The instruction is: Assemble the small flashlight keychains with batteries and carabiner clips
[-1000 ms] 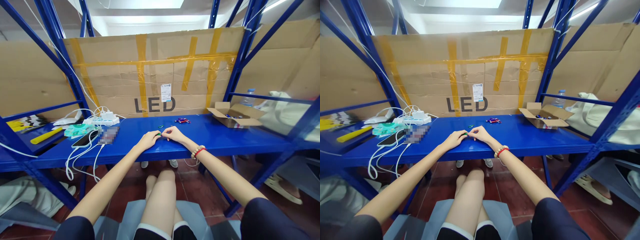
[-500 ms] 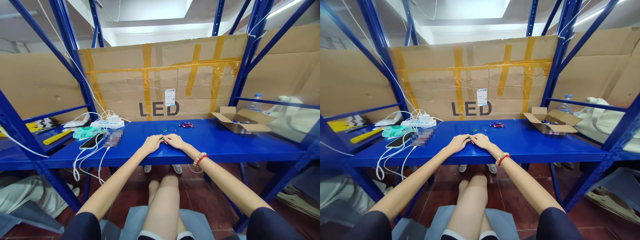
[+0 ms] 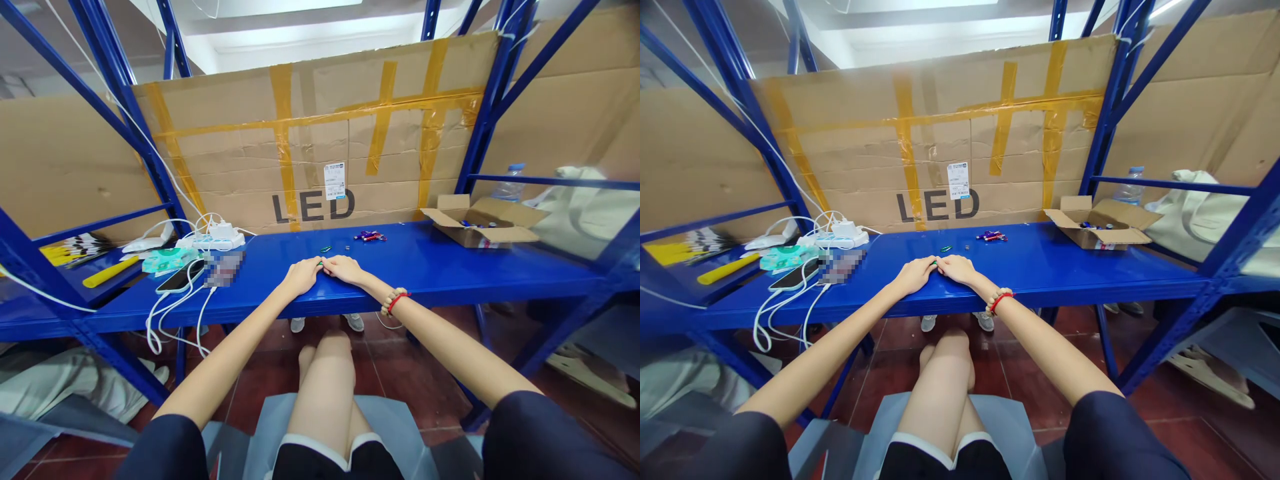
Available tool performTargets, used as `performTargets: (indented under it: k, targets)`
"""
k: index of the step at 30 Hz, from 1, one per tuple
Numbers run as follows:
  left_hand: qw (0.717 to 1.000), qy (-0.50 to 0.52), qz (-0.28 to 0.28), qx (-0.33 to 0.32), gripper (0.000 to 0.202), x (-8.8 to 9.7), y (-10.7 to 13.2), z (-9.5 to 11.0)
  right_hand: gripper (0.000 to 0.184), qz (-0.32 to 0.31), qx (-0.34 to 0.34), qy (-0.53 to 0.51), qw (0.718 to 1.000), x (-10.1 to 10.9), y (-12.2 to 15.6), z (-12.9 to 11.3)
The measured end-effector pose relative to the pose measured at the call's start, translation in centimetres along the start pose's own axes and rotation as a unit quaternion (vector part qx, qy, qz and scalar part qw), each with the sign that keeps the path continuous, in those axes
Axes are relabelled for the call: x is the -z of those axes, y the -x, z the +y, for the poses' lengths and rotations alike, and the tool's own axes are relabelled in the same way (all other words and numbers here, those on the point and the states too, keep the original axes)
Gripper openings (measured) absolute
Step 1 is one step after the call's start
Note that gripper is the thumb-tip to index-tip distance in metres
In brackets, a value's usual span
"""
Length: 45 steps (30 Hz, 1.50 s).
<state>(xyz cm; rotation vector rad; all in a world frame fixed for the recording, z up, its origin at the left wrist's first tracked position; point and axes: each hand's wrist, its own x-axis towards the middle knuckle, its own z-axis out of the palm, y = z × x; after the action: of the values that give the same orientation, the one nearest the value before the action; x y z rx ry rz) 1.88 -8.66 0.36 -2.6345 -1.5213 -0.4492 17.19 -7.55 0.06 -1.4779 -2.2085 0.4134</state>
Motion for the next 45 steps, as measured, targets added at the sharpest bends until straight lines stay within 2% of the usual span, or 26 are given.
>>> performTargets:
  k: [4, 8, 10, 13, 19, 26, 30, 37, 45]
  targets:
    - [0.999, 0.036, 0.010, 0.019, 0.028, 0.1, -0.1, -0.1, 0.050, 0.035, 0.013, 0.000, 0.999, -0.2, 0.3, -0.1]
    - [0.991, 0.124, 0.041, 0.034, 0.030, -0.1, -0.3, -0.8, 0.036, 0.198, 0.026, -0.094, 0.975, -0.4, 0.8, 0.1]
    - [0.984, 0.167, 0.053, 0.029, 0.031, -0.2, -0.4, -1.2, 0.029, 0.245, 0.050, -0.130, 0.959, -0.5, 1.0, 0.3]
    - [0.978, 0.203, 0.049, 0.006, 0.030, -0.4, -0.5, -1.5, 0.023, 0.236, 0.092, -0.156, 0.955, -0.6, 0.9, 0.6]
    - [0.980, 0.193, 0.040, -0.023, 0.030, -0.2, -0.3, -1.3, 0.024, 0.240, 0.069, -0.147, 0.957, -0.4, 0.9, 0.7]
    - [0.985, 0.171, 0.022, -0.033, 0.029, 0.0, 0.0, -1.4, 0.027, 0.237, 0.099, -0.102, 0.961, -0.3, 1.1, 0.7]
    - [0.984, 0.173, 0.036, -0.028, 0.029, -0.2, -0.1, -1.5, 0.029, 0.231, 0.111, -0.134, 0.957, -0.6, 0.7, 1.1]
    - [0.978, 0.199, 0.050, -0.034, 0.028, -0.7, -0.3, -1.7, 0.041, 0.167, 0.138, -0.264, 0.940, -1.1, 0.0, 1.7]
    - [0.974, 0.211, 0.050, -0.059, 0.024, -0.7, -0.3, -1.7, 0.041, 0.165, 0.121, -0.278, 0.939, -1.1, 0.0, 1.8]
